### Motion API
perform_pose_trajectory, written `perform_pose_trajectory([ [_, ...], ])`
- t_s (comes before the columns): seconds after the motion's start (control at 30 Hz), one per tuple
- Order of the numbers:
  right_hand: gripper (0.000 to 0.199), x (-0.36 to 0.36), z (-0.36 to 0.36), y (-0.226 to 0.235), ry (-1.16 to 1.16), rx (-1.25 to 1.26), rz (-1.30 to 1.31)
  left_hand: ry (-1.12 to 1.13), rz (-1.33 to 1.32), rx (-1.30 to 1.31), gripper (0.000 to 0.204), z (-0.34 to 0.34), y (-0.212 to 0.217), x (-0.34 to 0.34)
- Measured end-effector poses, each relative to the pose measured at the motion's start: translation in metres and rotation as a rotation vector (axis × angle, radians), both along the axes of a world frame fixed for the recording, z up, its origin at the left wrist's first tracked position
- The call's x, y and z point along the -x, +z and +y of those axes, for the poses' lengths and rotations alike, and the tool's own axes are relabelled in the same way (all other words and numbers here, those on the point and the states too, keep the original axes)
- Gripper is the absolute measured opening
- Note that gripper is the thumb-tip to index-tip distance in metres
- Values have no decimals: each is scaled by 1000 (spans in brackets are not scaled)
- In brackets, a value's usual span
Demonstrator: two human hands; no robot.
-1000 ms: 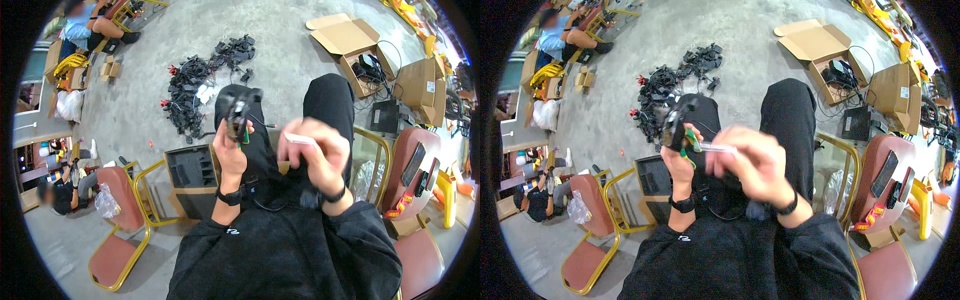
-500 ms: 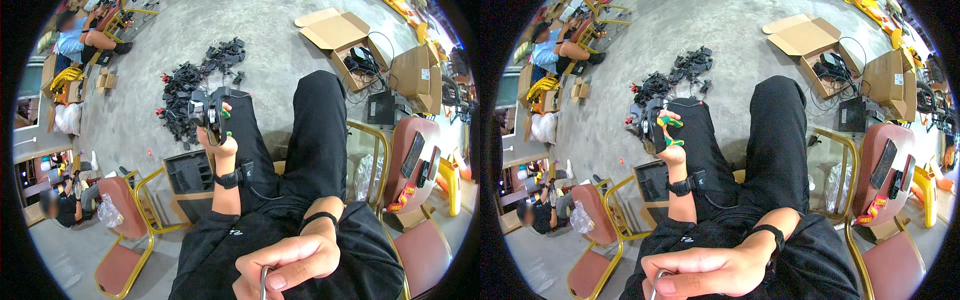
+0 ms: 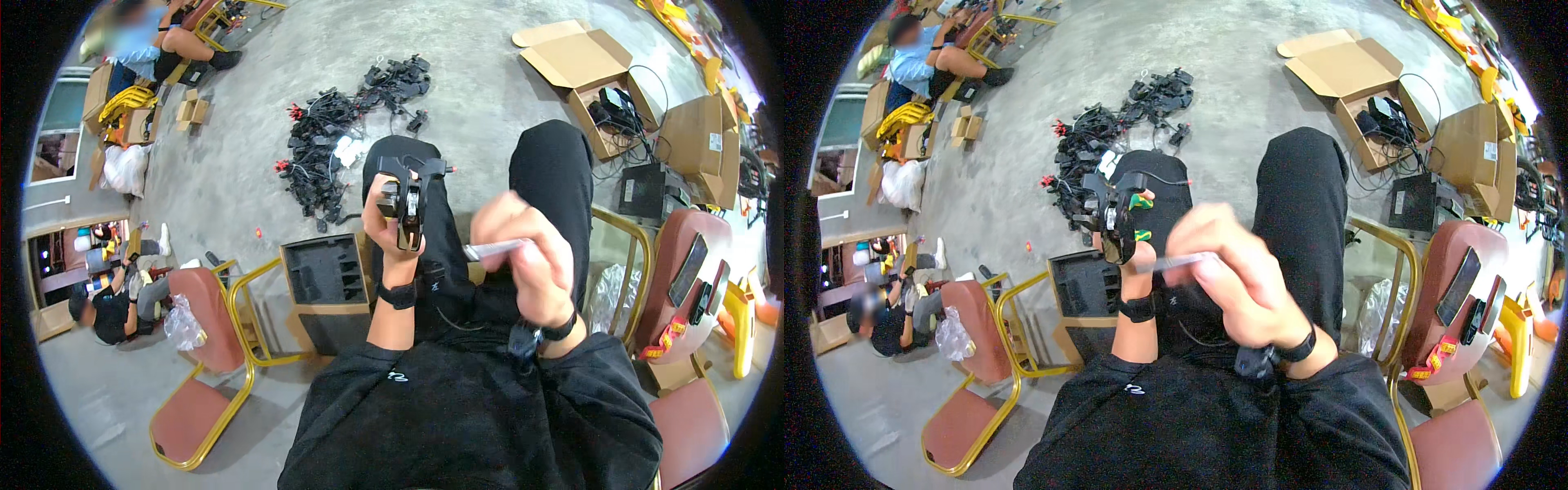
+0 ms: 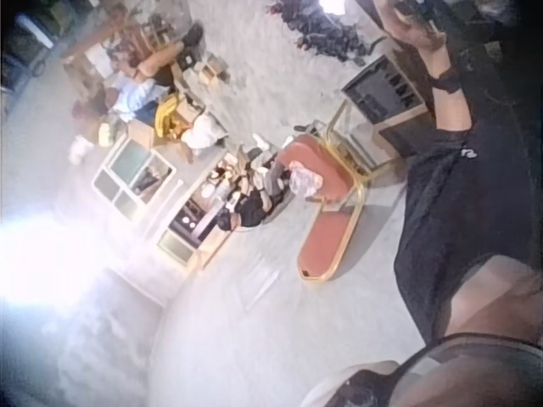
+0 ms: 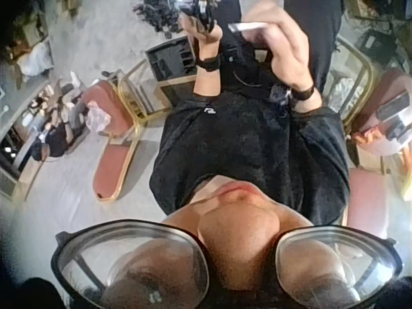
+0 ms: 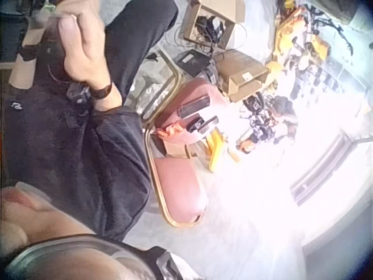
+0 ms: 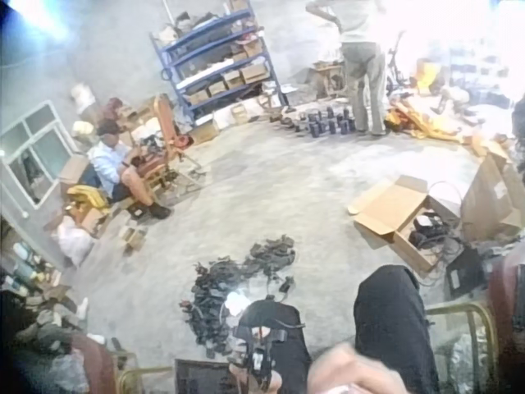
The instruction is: Assembling electronic components using an Allen wrench.
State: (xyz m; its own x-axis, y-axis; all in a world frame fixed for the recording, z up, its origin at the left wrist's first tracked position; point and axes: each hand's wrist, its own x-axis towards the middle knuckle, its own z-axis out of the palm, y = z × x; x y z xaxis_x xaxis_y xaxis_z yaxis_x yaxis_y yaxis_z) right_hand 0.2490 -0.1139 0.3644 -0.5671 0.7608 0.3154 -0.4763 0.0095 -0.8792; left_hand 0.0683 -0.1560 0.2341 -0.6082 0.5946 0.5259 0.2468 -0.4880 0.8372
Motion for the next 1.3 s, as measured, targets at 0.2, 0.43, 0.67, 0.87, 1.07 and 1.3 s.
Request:
perform_pose_trajectory([
  [0.2, 31, 4, 27, -31, -187, -542, -414, 43, 82, 81, 43, -2, -9, 1],
  [0.43, 37, 14, 29, -31, -225, -564, -421, 4, 22, 29, 58, 1, -17, -2],
  [0.67, 35, 11, 33, -37, -214, -569, -375, -3, 27, 61, 35, -3, -27, -1],
  [0.87, 36, 9, 36, -35, -207, -583, -351, 27, 186, 47, 52, 1, -13, -2],
  [1.07, 33, 5, 39, -30, -275, -809, -461, 15, 117, 28, 57, 6, -2, -5],
  [1.3, 21, 3, 37, -31, -156, -556, -401, 110, 252, 65, 56, 0, -1, -4],
])
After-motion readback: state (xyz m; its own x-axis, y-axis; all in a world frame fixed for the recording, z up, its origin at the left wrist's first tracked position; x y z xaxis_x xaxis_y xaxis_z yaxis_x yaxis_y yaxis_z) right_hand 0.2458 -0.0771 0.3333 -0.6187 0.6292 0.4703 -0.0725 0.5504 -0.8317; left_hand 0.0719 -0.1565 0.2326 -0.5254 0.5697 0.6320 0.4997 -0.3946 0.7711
